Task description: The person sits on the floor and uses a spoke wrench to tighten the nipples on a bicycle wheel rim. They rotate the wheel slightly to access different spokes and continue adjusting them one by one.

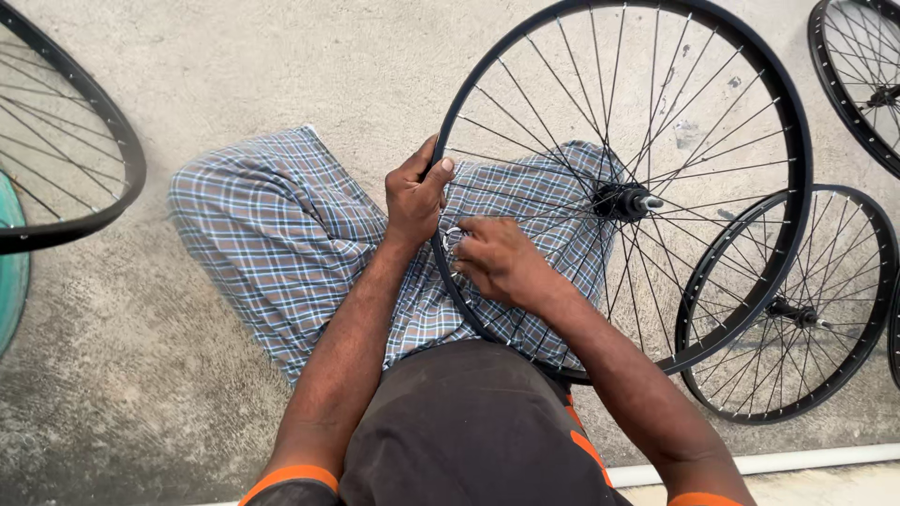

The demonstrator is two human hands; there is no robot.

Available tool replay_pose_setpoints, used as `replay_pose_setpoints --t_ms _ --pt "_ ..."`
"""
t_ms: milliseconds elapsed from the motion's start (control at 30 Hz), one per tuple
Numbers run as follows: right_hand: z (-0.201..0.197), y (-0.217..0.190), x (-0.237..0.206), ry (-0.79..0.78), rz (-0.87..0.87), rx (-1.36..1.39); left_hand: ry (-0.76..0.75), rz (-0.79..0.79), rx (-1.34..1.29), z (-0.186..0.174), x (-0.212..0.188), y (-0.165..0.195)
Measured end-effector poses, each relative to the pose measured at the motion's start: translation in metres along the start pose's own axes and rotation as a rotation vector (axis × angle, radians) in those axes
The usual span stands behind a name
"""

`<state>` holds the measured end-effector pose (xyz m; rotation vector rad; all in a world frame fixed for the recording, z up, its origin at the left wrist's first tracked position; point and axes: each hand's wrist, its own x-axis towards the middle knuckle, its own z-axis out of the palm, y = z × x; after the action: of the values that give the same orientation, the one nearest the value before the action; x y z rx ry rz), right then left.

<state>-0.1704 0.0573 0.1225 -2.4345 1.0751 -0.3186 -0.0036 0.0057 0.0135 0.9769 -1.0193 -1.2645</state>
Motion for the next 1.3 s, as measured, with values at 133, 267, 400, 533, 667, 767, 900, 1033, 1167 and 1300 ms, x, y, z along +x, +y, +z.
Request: replay_pose_setpoints --t_ms 133,267,400,533,667,767,900,1033,1167,1300 --pt "0.018 0.004 0.0 0.018 0.078 -0.033 0.016 -0.009 0.004 0.002 0.002 0.002" --pt "0.033 -0.005 0.021 -0.178 0.398 -0.24 0.002 -0.024 -0.018 0.001 -0.002 0.003" --pt "0.017 -0.007 0.024 -0.294 0.462 -0.017 0.02 -0.016 -0.02 0.001 -0.004 0.0" --pt "0.002 -0.009 0.004 0.052 0.052 0.067 0.029 -0.03 -0.073 0.002 -0.004 -0.001" --pt "0.004 -0.004 -0.003 0.145 -0.177 -0.037 0.026 0.01 0.017 0.003 -0.001 0.003" --pt "0.017 -0.001 0.006 0.013 0.194 0.041 0.024 -0.02 0.011 0.003 -0.001 0.005" --pt "0.033 -0.003 0.024 -0.283 0.4 -0.291 0.035 -0.023 0.009 0.002 -0.002 0.006" --pt "0.018 0.009 0.027 -0.411 0.382 -0.075 0.027 -0.028 0.014 0.002 -0.001 0.005" --pt "0.0 0.015 0.022 -0.27 0.139 0.094 0.019 -0.03 0.007 0.004 0.0 0.004" --pt "0.009 0.0 0.019 -0.31 0.577 0.172 0.023 0.003 -0.015 0.003 0.0 0.003"
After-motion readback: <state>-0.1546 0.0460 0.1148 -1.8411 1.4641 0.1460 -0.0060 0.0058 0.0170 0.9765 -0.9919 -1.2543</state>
